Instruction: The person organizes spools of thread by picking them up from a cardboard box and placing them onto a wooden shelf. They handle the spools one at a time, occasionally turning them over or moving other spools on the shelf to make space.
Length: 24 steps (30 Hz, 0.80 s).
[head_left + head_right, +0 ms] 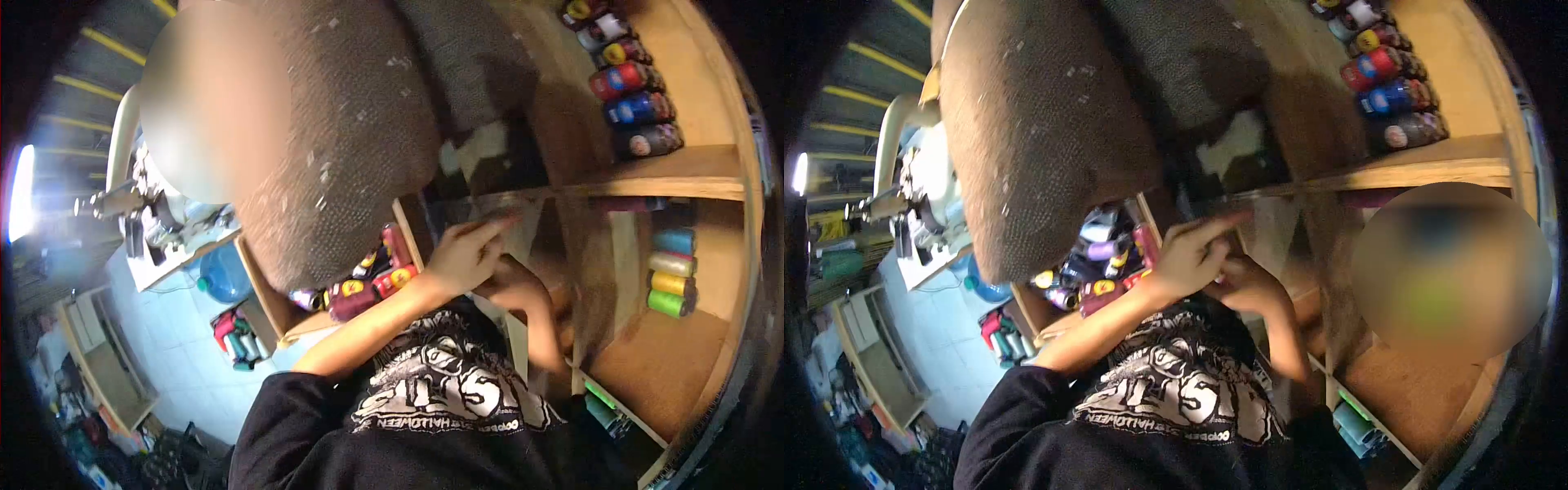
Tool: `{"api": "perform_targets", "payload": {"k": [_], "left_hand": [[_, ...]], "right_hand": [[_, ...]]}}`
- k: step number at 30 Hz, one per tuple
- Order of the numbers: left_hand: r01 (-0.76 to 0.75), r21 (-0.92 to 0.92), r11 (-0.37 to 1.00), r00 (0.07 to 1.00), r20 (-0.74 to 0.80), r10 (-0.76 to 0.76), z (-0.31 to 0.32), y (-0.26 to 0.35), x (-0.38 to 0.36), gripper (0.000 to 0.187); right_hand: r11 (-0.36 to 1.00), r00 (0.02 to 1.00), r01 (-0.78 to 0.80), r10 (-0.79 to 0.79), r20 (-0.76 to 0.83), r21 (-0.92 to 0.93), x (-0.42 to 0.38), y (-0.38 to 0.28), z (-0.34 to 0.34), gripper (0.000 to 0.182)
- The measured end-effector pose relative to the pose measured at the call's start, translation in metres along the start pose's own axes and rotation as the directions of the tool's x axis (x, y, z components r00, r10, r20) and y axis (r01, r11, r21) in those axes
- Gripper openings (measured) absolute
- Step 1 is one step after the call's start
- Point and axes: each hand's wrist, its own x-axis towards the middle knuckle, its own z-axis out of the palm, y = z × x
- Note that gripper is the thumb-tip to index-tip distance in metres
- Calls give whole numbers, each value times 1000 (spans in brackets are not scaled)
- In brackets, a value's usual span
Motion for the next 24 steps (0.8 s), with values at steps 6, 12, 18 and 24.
{"api": "perform_targets", "payload": {"k": [6, 12, 18, 24], "left_hand": [[167, 182, 969, 969, -210, -128, -50, -56, -126, 26], [528, 119, 841, 818, -338, -466, -81, -54, -208, 26], [593, -26, 805, 707, -461, -536, -102, -73, -242, 32], [637, 265, 724, 716, -552, -428, -140, -128, -216, 25]], "right_hand": [[836, 978, 194, -206, -34, 513, 110, 52, 148, 45], [762, 951, -10, -193, -242, -648, 194, 41, 194, 52], [762, 981, -179, 187, -53, -623, 225, 36, 188, 42], [842, 982, -184, 173, -70, -507, 188, 6, 173, 45]]}}
